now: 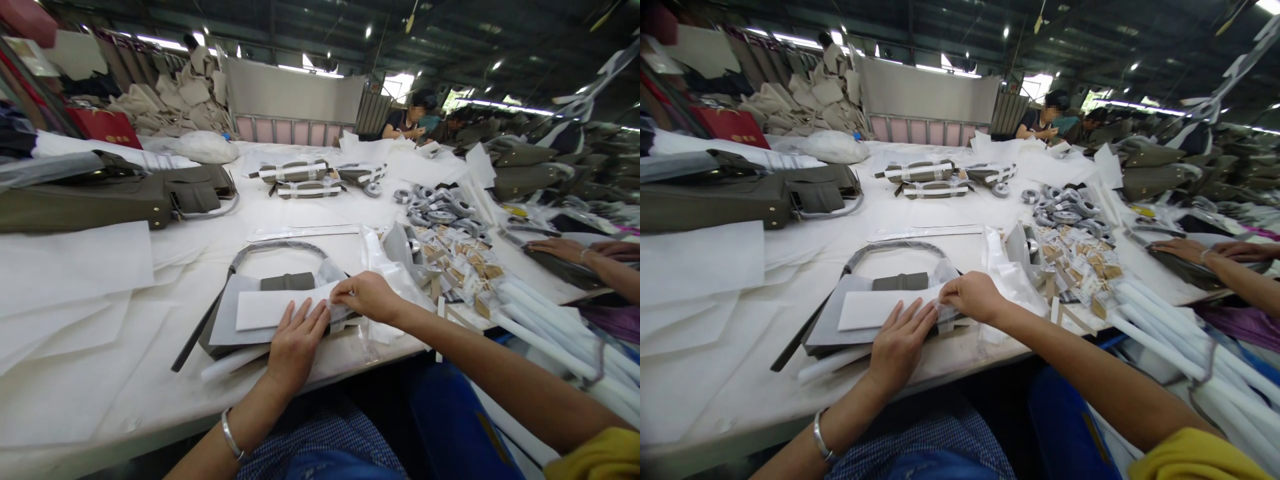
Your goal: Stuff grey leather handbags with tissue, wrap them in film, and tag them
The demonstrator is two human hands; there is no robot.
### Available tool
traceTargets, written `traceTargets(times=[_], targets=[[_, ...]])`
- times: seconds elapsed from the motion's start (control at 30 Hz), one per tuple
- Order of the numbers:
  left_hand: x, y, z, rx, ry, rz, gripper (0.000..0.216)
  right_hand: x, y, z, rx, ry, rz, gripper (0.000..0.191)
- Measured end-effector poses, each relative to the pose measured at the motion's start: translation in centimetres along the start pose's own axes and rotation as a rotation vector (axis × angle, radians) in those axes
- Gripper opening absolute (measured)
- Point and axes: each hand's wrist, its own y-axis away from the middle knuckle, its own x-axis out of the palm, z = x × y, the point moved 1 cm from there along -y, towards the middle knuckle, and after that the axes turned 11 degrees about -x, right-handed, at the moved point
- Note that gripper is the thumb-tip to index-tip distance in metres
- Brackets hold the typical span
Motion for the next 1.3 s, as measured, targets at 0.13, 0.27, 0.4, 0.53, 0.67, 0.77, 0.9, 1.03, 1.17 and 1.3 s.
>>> traceTargets(times=[0.13,0.27,0.4,0.53,0.67,0.77,0.9,1.03,1.17,1.3], targets=[[0.0,0.0,0.1,-0.012,0.027,-0.017,0.044,0.7,-0.6,-0.5,0.019,-0.078,0.046,0.008],[-0.1,-0.1,0.2,-0.008,0.048,-0.020,0.041,1.4,-0.9,-1.0,0.017,-0.185,0.044,0.006],[-0.2,-0.2,0.2,-0.002,0.046,-0.025,0.045,2.0,-1.3,-1.6,0.030,-0.242,0.036,0.010],[-0.5,-0.5,0.0,-0.011,-0.011,0.035,0.052,2.2,-1.7,-2.0,0.044,-0.258,0.048,0.016],[-0.8,-0.8,-0.1,0.000,-0.046,0.076,0.052,2.6,-1.6,-1.8,0.050,-0.242,-0.001,0.015],[-0.7,-0.7,0.0,0.046,-0.048,0.089,0.052,3.0,-1.4,-1.3,0.031,-0.186,-0.059,0.012],[-0.6,-0.6,0.1,0.051,-0.065,0.092,0.053,2.0,0.1,-1.5,-0.038,-0.142,-0.168,0.009],[-0.4,-0.6,0.2,0.071,-0.068,0.087,0.055,-3.1,4.0,-5.1,0.138,-0.099,-0.439,0.011],[-0.4,-0.5,0.3,0.065,-0.049,0.069,0.057,-8.5,8.2,-10.4,0.637,-0.160,-0.556,0.011],[-0.2,-0.4,0.3,0.057,-0.040,0.062,0.059,-9.7,9.1,-14.1,0.795,-0.357,-0.472,0.025]])
